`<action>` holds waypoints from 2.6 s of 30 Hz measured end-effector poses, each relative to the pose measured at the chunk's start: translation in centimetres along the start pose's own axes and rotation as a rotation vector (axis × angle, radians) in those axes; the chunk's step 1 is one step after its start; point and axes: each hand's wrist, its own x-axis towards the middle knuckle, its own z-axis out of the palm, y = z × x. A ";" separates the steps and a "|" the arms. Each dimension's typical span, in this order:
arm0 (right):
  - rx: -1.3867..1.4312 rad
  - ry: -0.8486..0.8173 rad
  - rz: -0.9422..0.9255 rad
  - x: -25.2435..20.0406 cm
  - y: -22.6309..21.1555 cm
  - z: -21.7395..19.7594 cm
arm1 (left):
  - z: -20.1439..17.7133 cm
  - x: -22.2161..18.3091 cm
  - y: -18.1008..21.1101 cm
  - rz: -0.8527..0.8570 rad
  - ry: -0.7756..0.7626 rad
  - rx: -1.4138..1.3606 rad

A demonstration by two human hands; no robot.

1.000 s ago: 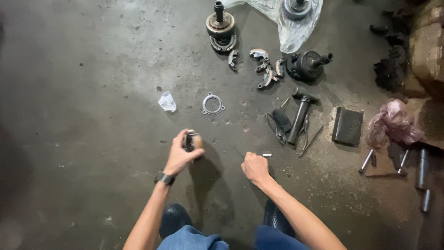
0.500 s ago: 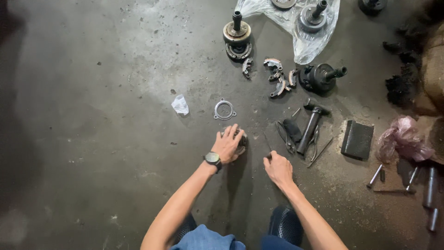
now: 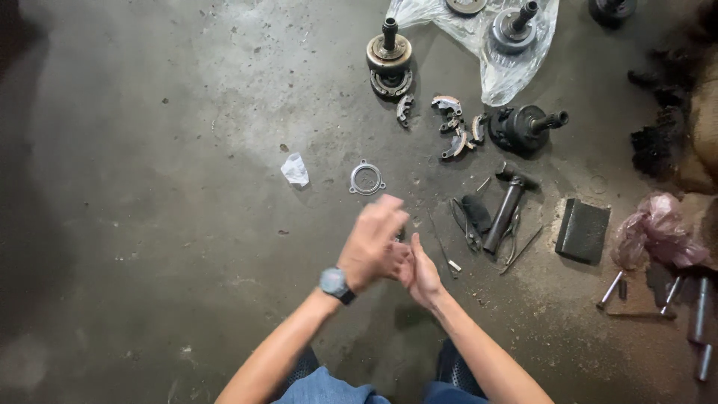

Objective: Assembling and inspecting mechanical components on a workshop floor.

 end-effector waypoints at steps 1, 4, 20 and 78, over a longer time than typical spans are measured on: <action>-0.001 -0.001 -0.001 -1.1 -1.9 1.3 | 0.9 -0.1 0.3 0.000 0.001 0.000; 0.284 -0.088 -0.019 -4.1 -7.3 4.6 | 2.9 -0.9 0.0 0.162 -0.117 0.003; 0.205 0.303 -0.357 -1.0 -4.1 -11.2 | 1.5 -11.3 -9.9 -0.442 -0.188 0.162; -0.452 0.232 -0.114 3.7 1.3 -5.8 | 8.9 -15.8 -11.6 -1.139 0.129 -0.986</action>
